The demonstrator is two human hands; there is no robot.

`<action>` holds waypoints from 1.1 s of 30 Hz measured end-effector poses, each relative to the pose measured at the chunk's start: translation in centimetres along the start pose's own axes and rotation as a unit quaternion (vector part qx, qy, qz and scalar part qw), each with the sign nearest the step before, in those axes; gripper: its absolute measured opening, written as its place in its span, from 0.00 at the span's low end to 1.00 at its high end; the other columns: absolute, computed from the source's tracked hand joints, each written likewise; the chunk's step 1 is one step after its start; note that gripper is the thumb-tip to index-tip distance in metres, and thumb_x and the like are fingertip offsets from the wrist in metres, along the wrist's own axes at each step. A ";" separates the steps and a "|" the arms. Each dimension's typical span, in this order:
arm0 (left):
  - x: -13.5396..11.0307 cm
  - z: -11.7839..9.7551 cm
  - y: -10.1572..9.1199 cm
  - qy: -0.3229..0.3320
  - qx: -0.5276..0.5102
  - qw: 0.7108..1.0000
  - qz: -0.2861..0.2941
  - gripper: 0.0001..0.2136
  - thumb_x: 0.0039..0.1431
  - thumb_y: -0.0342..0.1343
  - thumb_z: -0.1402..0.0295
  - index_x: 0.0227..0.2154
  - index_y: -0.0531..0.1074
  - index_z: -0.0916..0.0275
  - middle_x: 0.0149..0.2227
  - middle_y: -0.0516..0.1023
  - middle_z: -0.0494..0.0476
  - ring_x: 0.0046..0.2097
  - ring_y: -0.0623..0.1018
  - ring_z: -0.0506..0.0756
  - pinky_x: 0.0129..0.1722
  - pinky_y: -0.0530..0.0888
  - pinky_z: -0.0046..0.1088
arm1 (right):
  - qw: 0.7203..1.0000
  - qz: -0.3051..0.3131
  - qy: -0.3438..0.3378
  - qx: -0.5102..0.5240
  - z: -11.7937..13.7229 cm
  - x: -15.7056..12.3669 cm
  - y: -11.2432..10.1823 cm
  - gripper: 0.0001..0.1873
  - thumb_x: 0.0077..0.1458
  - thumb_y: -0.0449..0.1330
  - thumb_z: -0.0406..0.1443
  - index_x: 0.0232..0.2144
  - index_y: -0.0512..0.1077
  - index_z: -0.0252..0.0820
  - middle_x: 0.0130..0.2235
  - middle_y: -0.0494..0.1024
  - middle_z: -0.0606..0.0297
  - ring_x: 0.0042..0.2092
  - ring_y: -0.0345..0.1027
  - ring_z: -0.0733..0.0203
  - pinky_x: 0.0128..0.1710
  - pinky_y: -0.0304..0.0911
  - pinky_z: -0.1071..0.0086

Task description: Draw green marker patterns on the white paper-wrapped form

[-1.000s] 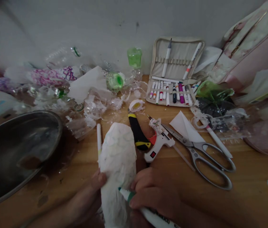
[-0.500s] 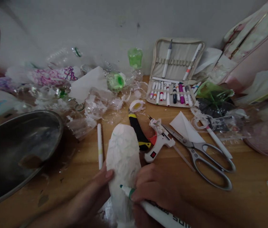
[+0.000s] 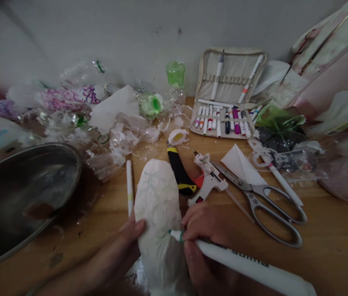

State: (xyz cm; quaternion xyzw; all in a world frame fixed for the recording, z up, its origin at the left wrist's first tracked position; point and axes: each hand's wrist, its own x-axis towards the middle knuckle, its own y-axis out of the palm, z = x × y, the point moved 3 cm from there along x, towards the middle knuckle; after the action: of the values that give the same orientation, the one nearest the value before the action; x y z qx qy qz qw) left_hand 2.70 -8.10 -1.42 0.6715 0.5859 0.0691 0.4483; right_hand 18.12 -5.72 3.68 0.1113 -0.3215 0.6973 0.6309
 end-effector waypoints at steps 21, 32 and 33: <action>0.1 0.3 0.0 -0.015 -0.002 0.999 0.047 0.34 0.56 0.59 0.59 0.63 0.54 0.58 0.60 0.68 0.63 0.63 0.63 0.66 0.59 0.59 0.42 | 0.995 0.007 -0.082 0.060 0.5 0.6 -0.2 0.06 0.58 0.55 0.34 0.29 0.69 0.43 0.20 0.67 0.70 0.25 0.68 0.64 0.27 0.72 0.70; 0.0 0.3 -0.2 -0.021 -0.009 1.000 0.001 0.38 0.52 0.62 0.57 0.63 0.54 0.59 0.57 0.71 0.64 0.63 0.62 0.68 0.59 0.59 0.45 | 0.994 0.044 -0.092 0.031 -0.1 -0.2 0.4 0.10 0.50 0.54 0.25 0.31 0.67 0.44 0.21 0.68 0.72 0.24 0.67 0.65 0.29 0.71 0.66; 0.0 0.2 -0.1 -0.023 -0.018 1.000 0.002 0.36 0.51 0.62 0.57 0.62 0.57 0.59 0.56 0.72 0.64 0.62 0.63 0.69 0.59 0.59 0.45 | 0.996 0.026 -0.076 0.029 -0.3 -0.4 0.5 0.10 0.50 0.54 0.25 0.31 0.67 0.45 0.20 0.67 0.72 0.24 0.66 0.64 0.28 0.69 0.65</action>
State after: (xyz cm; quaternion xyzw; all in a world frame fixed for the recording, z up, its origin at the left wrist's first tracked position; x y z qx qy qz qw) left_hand 2.76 -8.27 -1.62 0.6661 0.5726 0.0652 0.4735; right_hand 17.84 -5.86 3.08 0.1740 -0.3507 0.7122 0.5826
